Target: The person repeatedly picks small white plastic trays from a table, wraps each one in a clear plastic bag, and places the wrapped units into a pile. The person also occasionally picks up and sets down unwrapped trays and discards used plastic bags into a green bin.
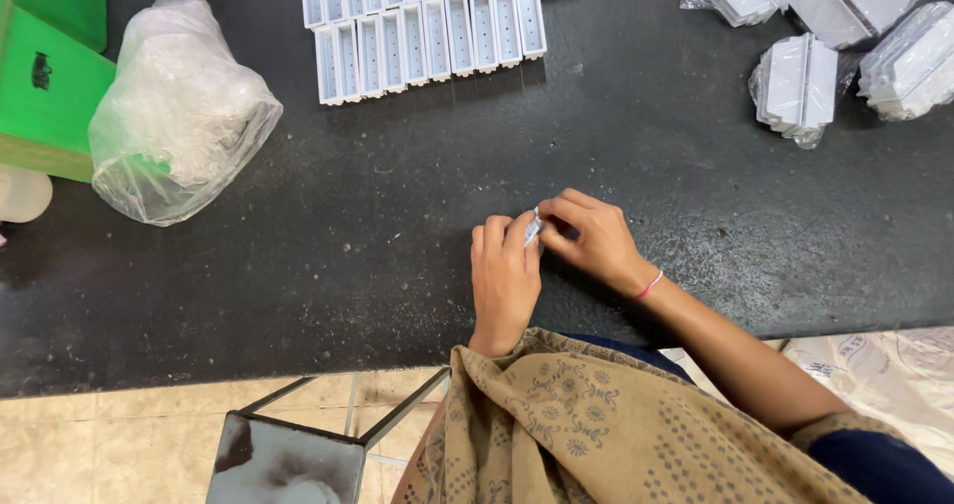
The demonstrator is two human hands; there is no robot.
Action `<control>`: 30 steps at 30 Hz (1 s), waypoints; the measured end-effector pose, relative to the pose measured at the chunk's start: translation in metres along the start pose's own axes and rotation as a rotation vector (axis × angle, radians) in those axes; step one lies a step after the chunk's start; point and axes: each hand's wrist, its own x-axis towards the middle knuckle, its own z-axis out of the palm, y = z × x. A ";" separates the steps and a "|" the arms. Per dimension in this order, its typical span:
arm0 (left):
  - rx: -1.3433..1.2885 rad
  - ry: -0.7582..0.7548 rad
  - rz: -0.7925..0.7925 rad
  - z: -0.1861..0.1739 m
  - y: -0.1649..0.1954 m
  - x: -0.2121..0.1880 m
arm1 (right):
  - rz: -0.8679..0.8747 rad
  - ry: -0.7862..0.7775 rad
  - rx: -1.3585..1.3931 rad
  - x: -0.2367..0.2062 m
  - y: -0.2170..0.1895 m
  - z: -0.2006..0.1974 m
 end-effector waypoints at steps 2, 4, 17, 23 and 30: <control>-0.005 0.008 -0.007 0.000 0.001 -0.001 | 0.010 0.037 0.011 -0.003 0.001 0.004; -0.014 0.020 -0.008 0.000 0.001 -0.001 | 0.055 0.054 0.034 -0.006 0.003 0.009; -0.022 0.010 -0.032 0.002 0.000 -0.002 | 0.033 0.051 0.027 -0.016 0.000 0.002; -0.017 0.015 -0.024 0.004 -0.002 -0.003 | 0.003 0.012 -0.053 -0.009 -0.005 0.000; -0.022 0.004 -0.005 0.001 -0.002 -0.003 | -0.018 -0.092 -0.017 0.003 0.000 -0.005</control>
